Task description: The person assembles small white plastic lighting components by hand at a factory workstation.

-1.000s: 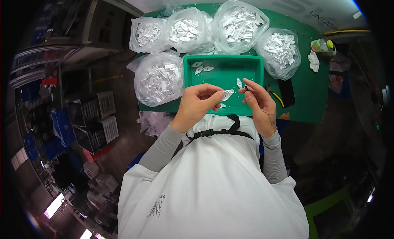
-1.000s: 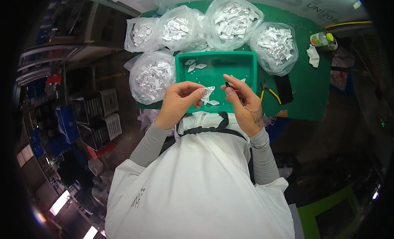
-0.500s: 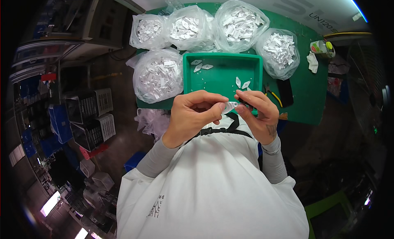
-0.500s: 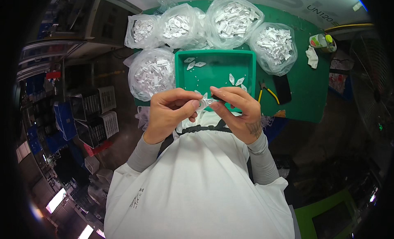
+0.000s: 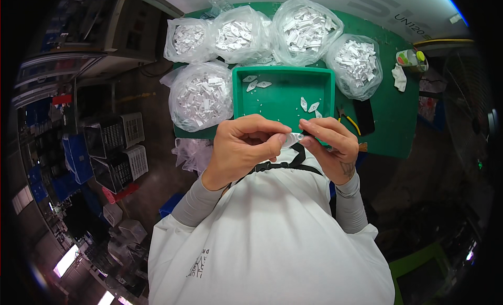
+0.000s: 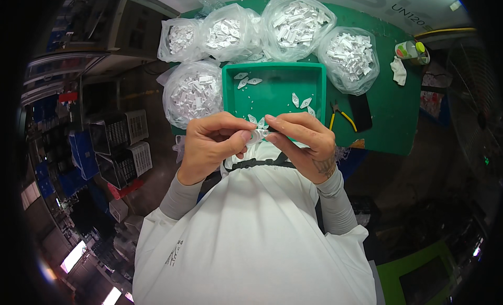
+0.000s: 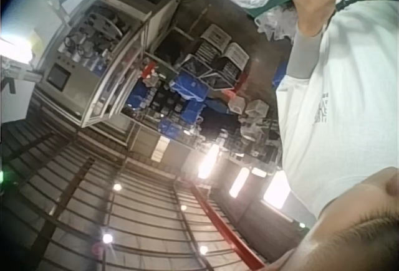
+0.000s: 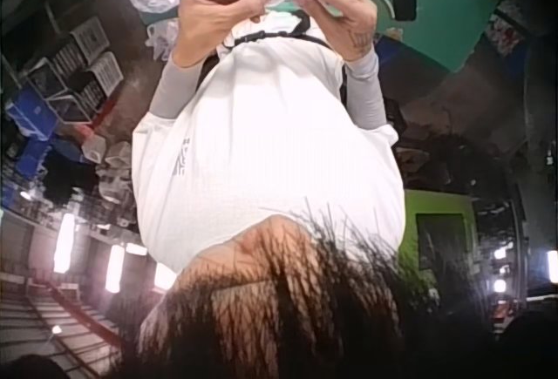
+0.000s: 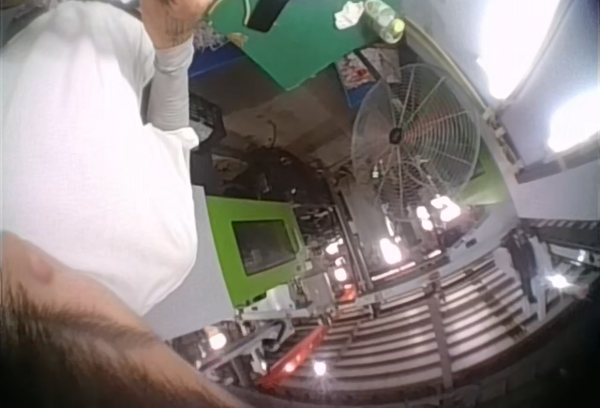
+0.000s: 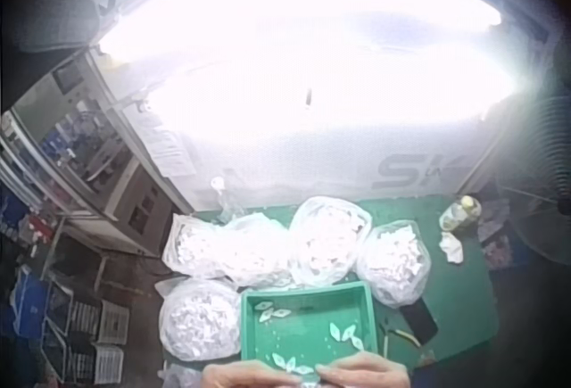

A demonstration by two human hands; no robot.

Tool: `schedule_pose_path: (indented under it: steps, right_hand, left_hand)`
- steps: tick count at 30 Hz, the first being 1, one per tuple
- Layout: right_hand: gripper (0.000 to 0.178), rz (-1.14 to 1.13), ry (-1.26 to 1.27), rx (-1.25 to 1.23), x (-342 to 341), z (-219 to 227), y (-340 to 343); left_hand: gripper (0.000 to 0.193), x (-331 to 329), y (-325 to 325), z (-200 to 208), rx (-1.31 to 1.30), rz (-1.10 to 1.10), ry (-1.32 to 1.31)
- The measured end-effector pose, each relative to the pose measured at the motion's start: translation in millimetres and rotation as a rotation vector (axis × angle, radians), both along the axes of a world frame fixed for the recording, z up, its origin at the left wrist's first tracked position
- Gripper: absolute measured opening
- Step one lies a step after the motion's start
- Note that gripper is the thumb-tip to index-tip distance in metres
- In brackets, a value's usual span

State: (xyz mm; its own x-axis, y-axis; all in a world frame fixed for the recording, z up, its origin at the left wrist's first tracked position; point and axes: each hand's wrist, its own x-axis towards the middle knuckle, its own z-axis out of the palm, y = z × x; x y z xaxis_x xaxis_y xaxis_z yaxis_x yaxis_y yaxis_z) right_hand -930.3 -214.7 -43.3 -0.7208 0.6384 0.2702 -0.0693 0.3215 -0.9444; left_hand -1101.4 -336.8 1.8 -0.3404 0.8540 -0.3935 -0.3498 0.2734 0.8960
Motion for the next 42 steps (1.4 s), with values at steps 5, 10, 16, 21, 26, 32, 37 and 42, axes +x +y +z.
schedule_pose_path:
  steps: [5,10,16,21,26,32,37,42]
  right_hand:
    - [0.036,0.003,-0.013,0.000,-0.6,-0.1,1.3]
    - [0.033,0.014,-0.009,-0.050,-1.2,0.9,2.0]
    - [0.031,0.004,-0.009,-0.059,-2.7,0.1,1.1]
    - [0.031,-0.069,-0.012,-0.008,-6.4,-4.7,-1.6]
    - [0.033,-0.150,-0.032,0.077,-11.2,-3.0,-5.9]
    - [0.032,-0.182,-0.046,0.132,-14.1,-4.9,-7.4]
    - [0.024,-0.224,-0.096,-0.038,-15.8,-3.5,-10.4]
    - [0.023,-0.305,-0.119,-0.229,-11.4,-20.1,-5.5]
  left_hand:
    - [0.011,-1.4,1.9,1.3,-0.018,0.001,-0.015]
    - [0.011,-3.1,2.8,0.5,-0.009,-0.017,-0.022]
    - [0.012,-4.4,3.7,1.4,-0.035,-0.005,-0.086]
    - [0.014,-0.1,4.7,4.2,-0.036,0.039,-0.133]
    - [0.016,5.2,5.6,0.4,0.002,0.084,-0.173]
    - [0.016,9.4,7.9,-4.3,0.019,0.132,-0.138]
    - [0.018,4.4,16.7,-23.2,-0.044,0.188,-0.035]
    - [0.022,-57.1,42.9,-75.2,-0.005,0.281,0.338]
